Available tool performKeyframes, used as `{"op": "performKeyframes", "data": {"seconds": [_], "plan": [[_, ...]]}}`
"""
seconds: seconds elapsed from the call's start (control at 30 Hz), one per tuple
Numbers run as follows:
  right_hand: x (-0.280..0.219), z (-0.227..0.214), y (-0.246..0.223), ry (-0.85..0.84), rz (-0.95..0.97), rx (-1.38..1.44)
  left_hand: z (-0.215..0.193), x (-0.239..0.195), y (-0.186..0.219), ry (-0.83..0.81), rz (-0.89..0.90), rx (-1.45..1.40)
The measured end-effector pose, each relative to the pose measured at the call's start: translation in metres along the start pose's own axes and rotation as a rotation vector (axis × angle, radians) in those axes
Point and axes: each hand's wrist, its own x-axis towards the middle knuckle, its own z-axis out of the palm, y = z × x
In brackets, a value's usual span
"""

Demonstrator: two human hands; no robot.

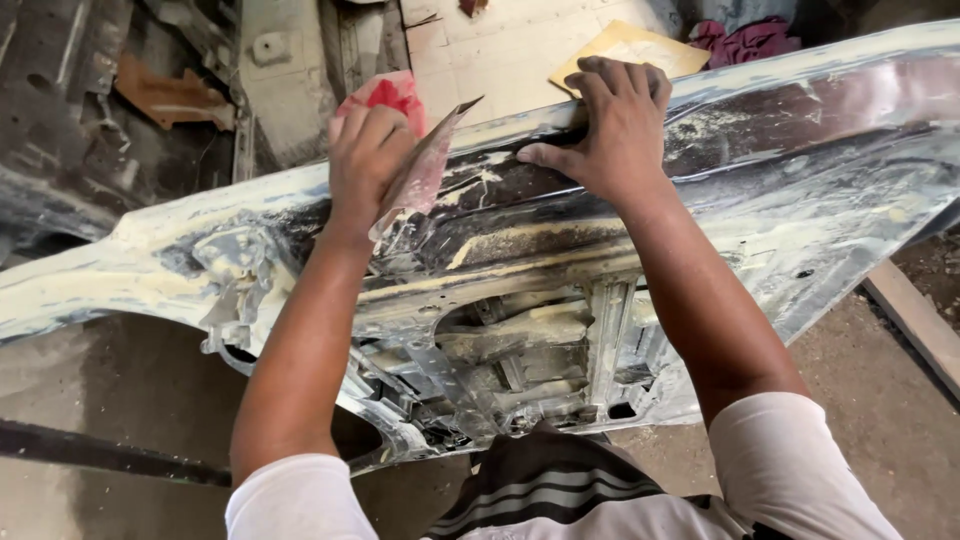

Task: The person sands the surface of a car door frame using a sanding block. They move the block back and forth along the edges and inner sections of the door, smoothing the surface.

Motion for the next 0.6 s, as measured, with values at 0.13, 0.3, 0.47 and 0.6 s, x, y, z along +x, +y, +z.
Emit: {"op": "performKeyframes", "data": {"seconds": [0.13,0.3,0.47,0.6], "plan": [[-0.006,0.007,0.013,-0.009,-0.034,0.008,0.074,0.004,-0.008,0.029,0.122,0.079],[-0.006,0.008,0.026,0.046,-0.038,-0.074,0.080,0.041,0.043,-0.033,0.102,0.014],[-0.005,-0.017,0.028,0.034,-0.040,-0.068,0.043,0.017,0.005,-0.043,0.085,-0.023],[-0.013,-0.003,0.051,-0.007,-0.044,-0.085,0.089,0.034,0.024,-0.073,0.163,0.048]]}}
